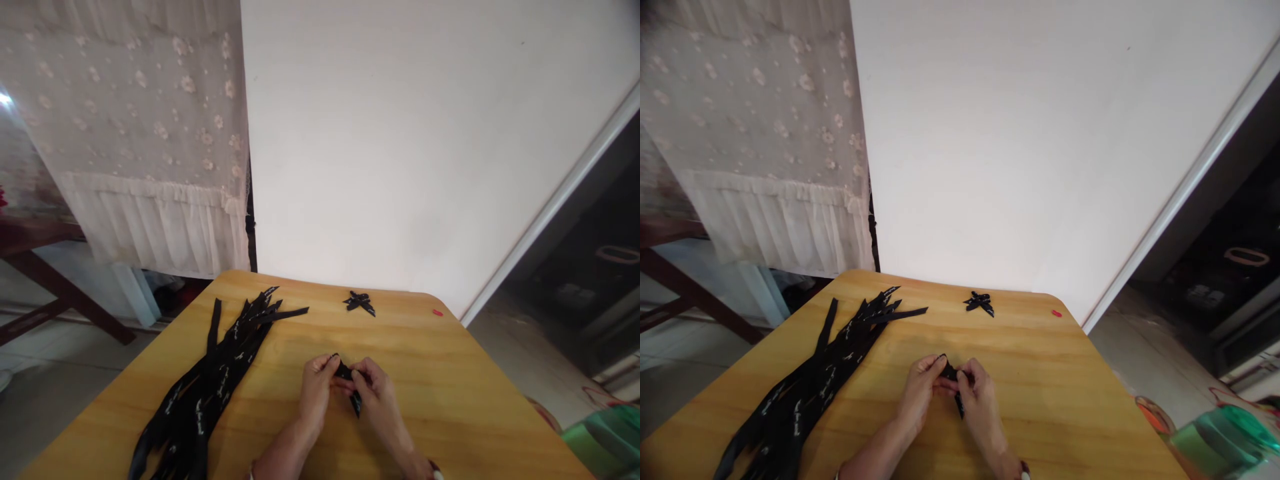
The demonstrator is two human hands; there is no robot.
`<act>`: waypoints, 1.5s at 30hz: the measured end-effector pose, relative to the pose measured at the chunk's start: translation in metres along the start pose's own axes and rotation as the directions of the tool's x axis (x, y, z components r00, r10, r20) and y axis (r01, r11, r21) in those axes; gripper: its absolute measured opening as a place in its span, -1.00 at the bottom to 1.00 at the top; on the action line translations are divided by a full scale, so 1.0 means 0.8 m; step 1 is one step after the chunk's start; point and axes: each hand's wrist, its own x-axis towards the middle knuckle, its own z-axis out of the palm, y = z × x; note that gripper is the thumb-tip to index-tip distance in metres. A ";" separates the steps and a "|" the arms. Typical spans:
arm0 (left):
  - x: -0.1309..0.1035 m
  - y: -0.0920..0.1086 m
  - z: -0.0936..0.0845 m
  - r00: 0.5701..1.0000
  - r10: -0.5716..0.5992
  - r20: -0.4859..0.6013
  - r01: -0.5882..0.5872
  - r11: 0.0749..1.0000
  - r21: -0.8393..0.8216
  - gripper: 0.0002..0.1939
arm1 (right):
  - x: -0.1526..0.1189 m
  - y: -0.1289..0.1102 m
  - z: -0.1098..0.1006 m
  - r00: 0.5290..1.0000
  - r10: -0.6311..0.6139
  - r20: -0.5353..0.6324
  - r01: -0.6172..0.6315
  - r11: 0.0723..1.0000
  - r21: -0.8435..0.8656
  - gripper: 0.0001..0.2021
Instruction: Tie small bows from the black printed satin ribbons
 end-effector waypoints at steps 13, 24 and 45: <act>-0.004 0.014 -0.005 0.980 -0.139 0.145 0.155 0.982 -0.105 -0.80 | 0.006 -0.025 -0.015 0.967 0.246 -0.068 -0.222 0.943 0.246 -0.69; -0.003 0.009 -0.007 0.982 -0.140 0.124 0.136 0.990 0.042 -0.72 | 0.011 -0.016 -0.015 0.978 0.204 0.050 -0.210 0.963 0.167 -0.77; -0.001 0.017 -0.006 0.985 -0.162 0.054 0.167 0.979 -0.119 -0.72 | 0.010 -0.004 -0.010 0.979 0.130 -0.158 -0.124 0.991 0.043 -0.82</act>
